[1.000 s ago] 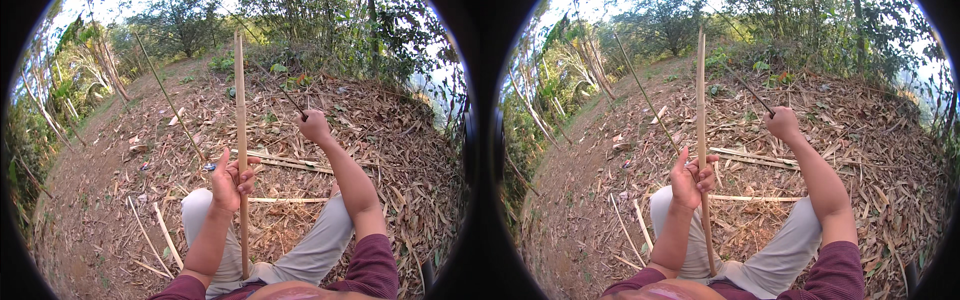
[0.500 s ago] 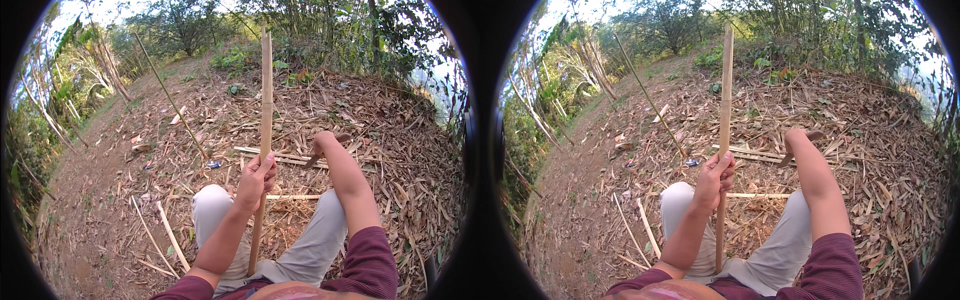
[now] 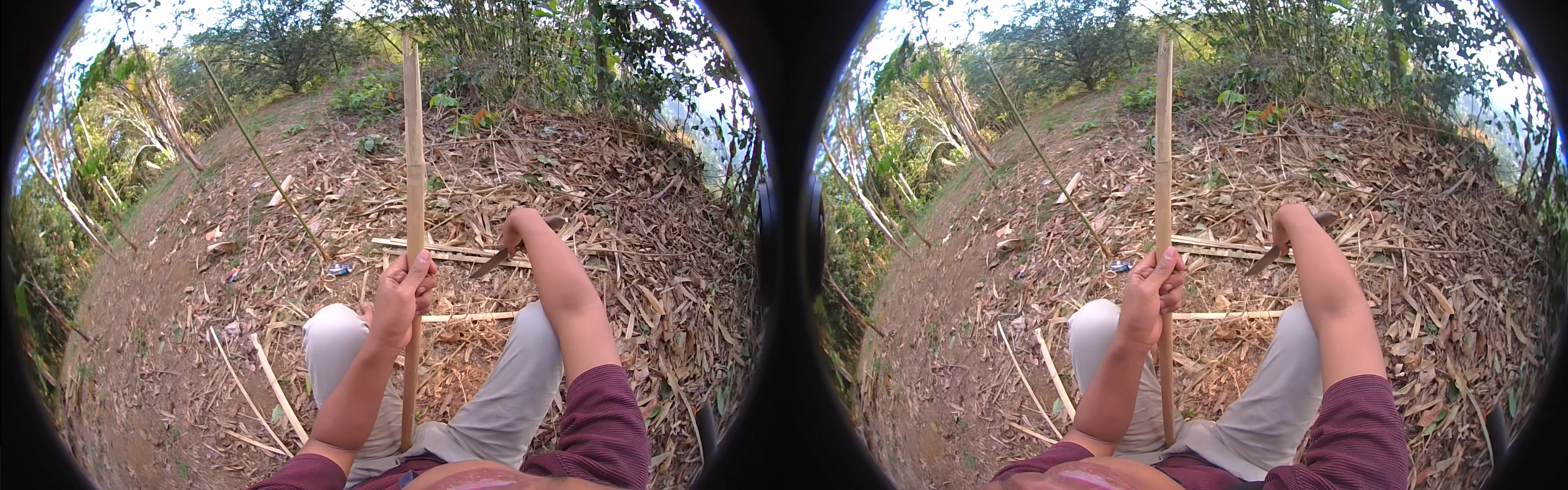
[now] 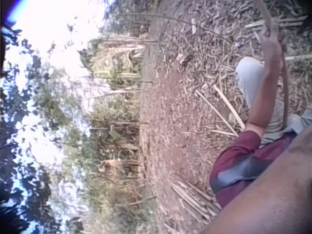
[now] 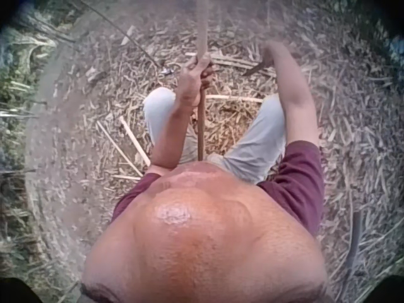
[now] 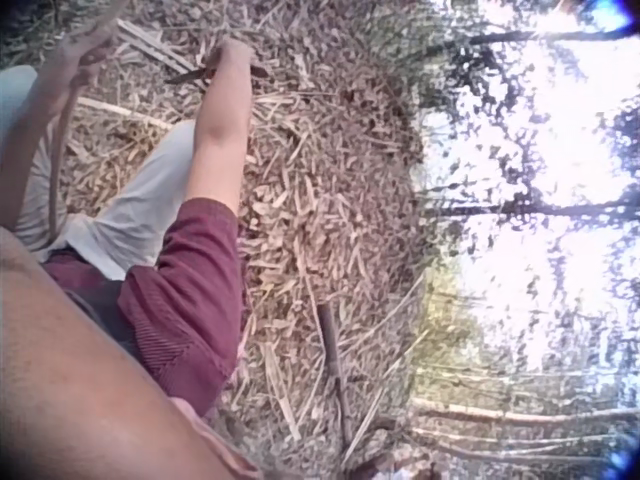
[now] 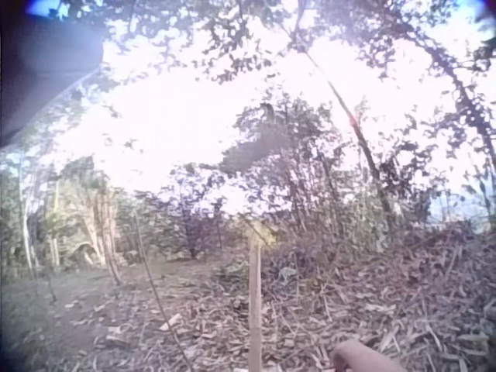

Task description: The person shaves a strip of bamboo using a large blade while sitting on the ground, smoothing the surface and thinning the material.

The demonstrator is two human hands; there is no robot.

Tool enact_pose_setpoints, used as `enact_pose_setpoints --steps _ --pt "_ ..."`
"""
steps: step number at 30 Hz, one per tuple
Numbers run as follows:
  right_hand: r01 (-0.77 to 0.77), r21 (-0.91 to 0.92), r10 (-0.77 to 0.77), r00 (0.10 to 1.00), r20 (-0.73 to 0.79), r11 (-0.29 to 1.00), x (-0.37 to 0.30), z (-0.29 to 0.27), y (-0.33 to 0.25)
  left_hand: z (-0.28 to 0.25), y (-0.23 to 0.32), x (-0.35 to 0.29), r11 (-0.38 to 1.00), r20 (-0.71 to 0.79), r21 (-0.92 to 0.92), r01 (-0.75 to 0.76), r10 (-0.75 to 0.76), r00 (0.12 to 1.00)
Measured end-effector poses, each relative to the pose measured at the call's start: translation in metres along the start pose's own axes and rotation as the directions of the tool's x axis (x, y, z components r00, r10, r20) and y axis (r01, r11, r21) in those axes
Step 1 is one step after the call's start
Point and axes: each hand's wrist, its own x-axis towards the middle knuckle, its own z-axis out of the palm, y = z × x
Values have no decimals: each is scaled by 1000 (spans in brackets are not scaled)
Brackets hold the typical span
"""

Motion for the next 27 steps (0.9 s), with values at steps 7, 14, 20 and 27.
enact_pose_setpoints --steps 7,14,20,27 --pt "-59 -21 55 986 -156 998 13 15 17 -4 1 0 1000 -20 7 -3 3 1000" --pt "-32 -16 32 999 -16 999 1 10 13 2 0 0 1000 -3 15 -8 8 1000" --pt "-71 150 71 997 1 986 -3 8 10 4 1 -2 1000 -3 15 -20 20 1000" --pt "-28 163 29 1000 -2 986 -4 8 12 6 2 -2 999 -15 25 -20 21 1000"
